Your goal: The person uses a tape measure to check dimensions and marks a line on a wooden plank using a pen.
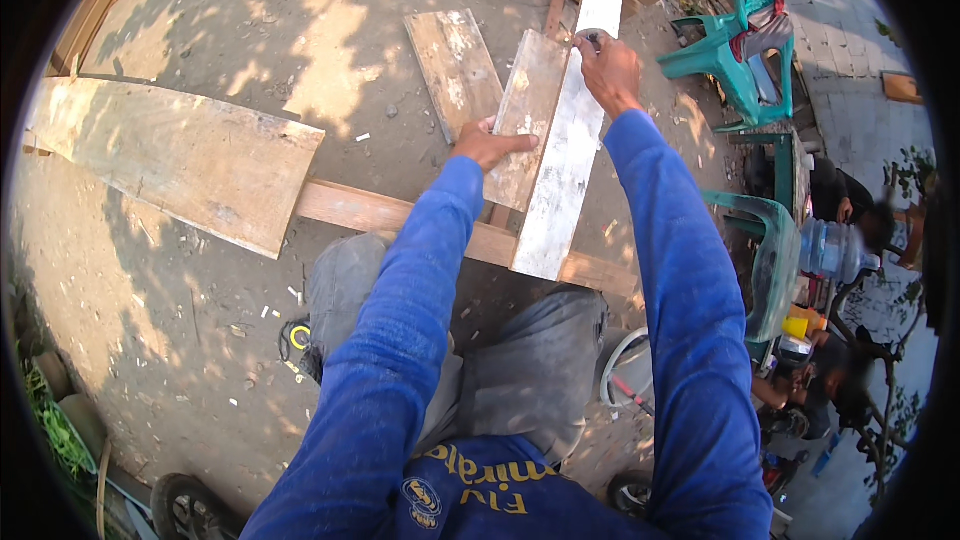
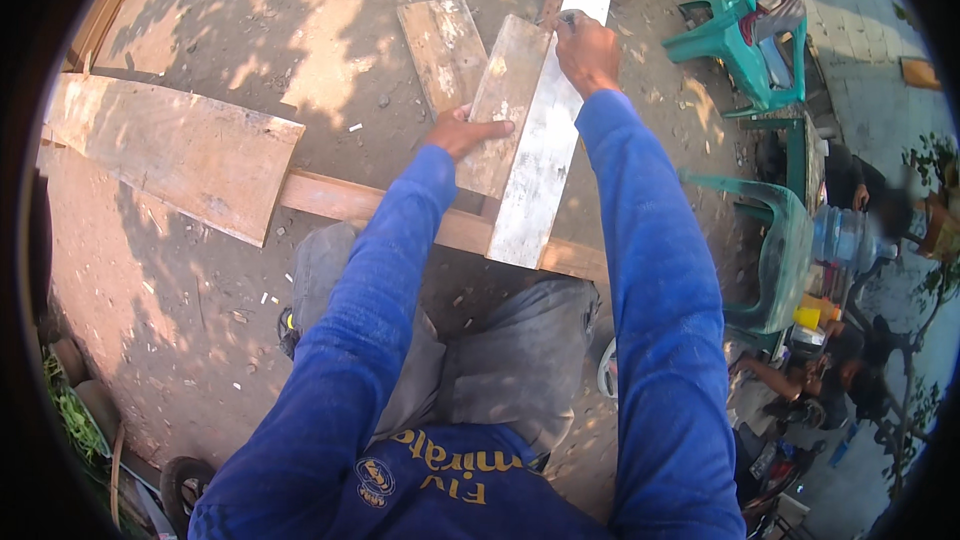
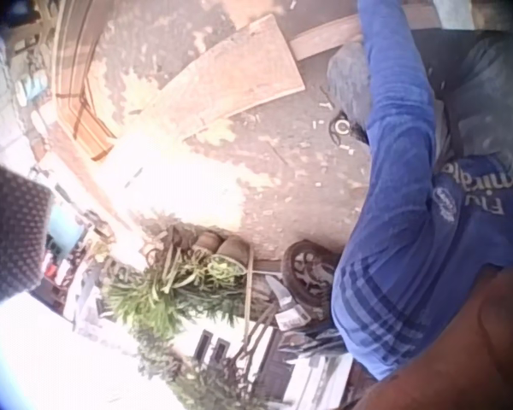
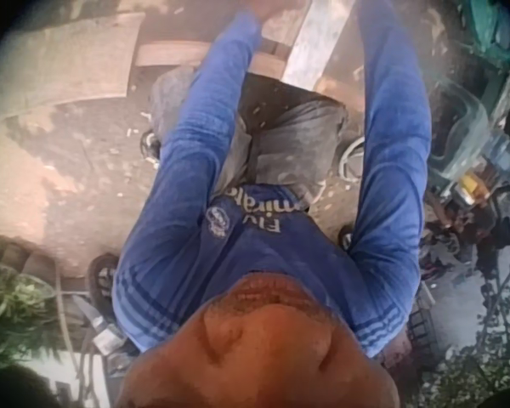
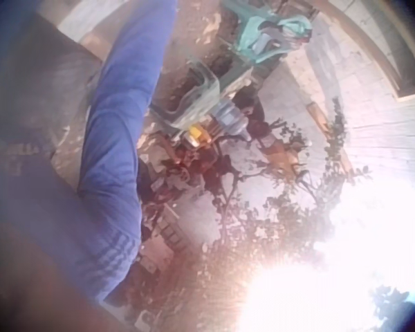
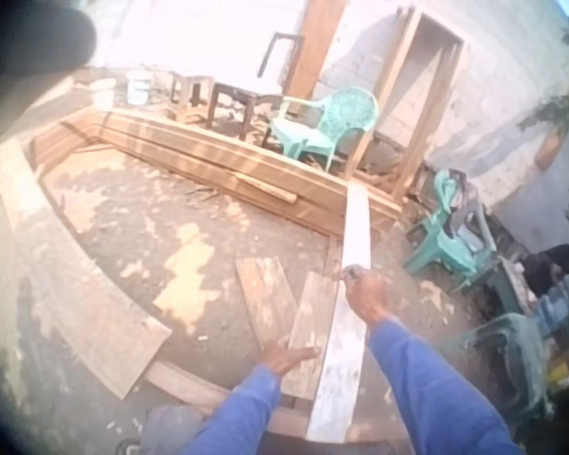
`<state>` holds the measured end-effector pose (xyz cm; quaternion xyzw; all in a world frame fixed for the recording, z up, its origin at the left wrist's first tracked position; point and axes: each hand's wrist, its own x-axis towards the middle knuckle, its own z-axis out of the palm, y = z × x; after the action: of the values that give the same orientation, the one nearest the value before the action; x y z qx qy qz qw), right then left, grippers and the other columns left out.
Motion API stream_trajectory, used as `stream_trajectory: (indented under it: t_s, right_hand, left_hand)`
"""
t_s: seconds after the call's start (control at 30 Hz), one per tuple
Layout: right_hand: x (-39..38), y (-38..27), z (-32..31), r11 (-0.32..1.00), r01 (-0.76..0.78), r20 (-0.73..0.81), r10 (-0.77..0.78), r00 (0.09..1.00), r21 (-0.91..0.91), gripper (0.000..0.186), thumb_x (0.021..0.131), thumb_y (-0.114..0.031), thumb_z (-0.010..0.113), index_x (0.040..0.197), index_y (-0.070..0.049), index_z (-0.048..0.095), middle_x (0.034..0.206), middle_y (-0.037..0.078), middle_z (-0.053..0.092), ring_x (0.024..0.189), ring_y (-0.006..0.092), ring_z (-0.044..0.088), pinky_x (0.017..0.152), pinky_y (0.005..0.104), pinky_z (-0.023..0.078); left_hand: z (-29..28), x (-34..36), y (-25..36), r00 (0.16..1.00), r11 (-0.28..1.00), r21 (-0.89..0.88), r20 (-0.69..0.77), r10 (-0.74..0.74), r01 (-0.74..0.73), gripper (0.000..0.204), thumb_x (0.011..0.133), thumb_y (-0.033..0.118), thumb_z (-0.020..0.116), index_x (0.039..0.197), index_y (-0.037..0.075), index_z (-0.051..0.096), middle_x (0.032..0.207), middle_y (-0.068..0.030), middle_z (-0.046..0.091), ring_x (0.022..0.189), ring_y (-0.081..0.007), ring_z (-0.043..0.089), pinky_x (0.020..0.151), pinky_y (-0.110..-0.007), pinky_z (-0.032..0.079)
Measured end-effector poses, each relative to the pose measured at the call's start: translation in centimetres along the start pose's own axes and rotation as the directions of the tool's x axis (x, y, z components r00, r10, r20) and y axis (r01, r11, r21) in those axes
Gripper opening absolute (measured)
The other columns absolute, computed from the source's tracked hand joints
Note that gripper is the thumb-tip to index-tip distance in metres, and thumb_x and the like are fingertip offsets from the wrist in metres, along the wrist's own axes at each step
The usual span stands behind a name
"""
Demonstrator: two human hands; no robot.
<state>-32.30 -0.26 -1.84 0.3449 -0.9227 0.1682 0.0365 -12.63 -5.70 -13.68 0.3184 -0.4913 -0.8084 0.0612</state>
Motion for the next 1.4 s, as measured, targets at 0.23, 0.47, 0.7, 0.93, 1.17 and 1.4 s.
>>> stream_trajectory:
  t_s: [0.23,0.47,0.7,0.93,1.17,1.4]
  right_hand:
    - [0.9,-0.2,1.2,0.936,0.219,0.031,-0.219,0.975,-0.276,0.023,0.093,-0.026,0.064,0.096,-0.006,0.074,0.092,0.024,0.071,0.087,0.0447,0.069,0.079,0.0512,0.054]
    - [-3.6,-1.3,1.6,0.924,0.261,0.108,-0.239,0.965,-0.28,0.02,0.093,-0.018,0.062,0.091,-0.001,0.072,0.088,0.026,0.07,0.082,0.0428,0.07,0.073,0.0513,0.055]
    - [-13.0,-3.2,0.2,0.969,0.214,0.086,-0.204,0.975,-0.123,0.019,0.093,-0.015,0.062,0.09,0.002,0.069,0.085,0.025,0.07,0.079,0.0433,0.07,0.069,0.0512,0.054]
    - [-14.6,-1.8,-0.9,0.996,0.062,0.033,-0.064,0.997,0.056,0.02,0.095,-0.017,0.063,0.098,-0.001,0.073,0.084,0.026,0.07,0.079,0.0421,0.07,0.071,0.047,0.054]
    - [-6.4,0.1,-1.5,0.99,0.112,-0.141,-0.1,0.985,0.082,0.024,0.096,-0.022,0.062,0.105,-0.004,0.075,0.088,0.023,0.072,0.085,0.0405,0.07,0.077,0.0456,0.054]
    - [0.7,0.9,0.3,0.998,0.04,0.014,-0.039,0.999,-0.058,0.032,0.096,-0.031,0.061,0.109,-0.005,0.074,0.096,0.027,0.071,0.093,0.0457,0.069,0.085,0.0498,0.053]
  left_hand:
    - [0.3,0.3,-0.9,0.999,0.995,-0.095,0.05,-0.001,0.006,0.075,0.067,0.026,0.094,0.126,-0.009,0.062,0.116,-0.0192,0.071,0.105,-0.0254,0.07,0.095,-0.032,0.052]
    - [0.2,1.2,-2.0,0.998,0.991,-0.127,0.046,0.037,-0.031,0.078,0.067,0.033,0.095,0.125,-0.009,0.063,0.114,-0.0191,0.072,0.097,-0.0254,0.072,0.087,-0.033,0.056]
    - [0.2,1.4,-1.8,0.999,1.0,-0.013,0.028,0.021,-0.021,0.079,0.072,0.041,0.092,0.13,-0.004,0.062,0.119,-0.0174,0.07,0.111,-0.0246,0.067,0.096,-0.035,0.051]
    - [0.9,1.1,-1.4,0.999,0.999,-0.004,0.016,0.04,-0.04,0.092,0.066,0.043,0.094,0.129,-0.014,0.058,0.123,-0.0288,0.065,0.114,-0.0335,0.067,0.097,-0.038,0.052]
    - [-0.1,1.3,-1.6,1.0,0.999,-0.039,0.02,-0.001,0.002,0.092,0.065,0.043,0.095,0.128,-0.013,0.058,0.122,-0.0272,0.067,0.111,-0.0326,0.068,0.096,-0.037,0.053]
    - [0.4,1.4,-2.2,0.998,0.995,-0.086,0.036,0.045,-0.042,0.084,0.066,0.04,0.095,0.124,-0.012,0.062,0.115,-0.0238,0.07,0.105,-0.0294,0.07,0.093,-0.036,0.054]
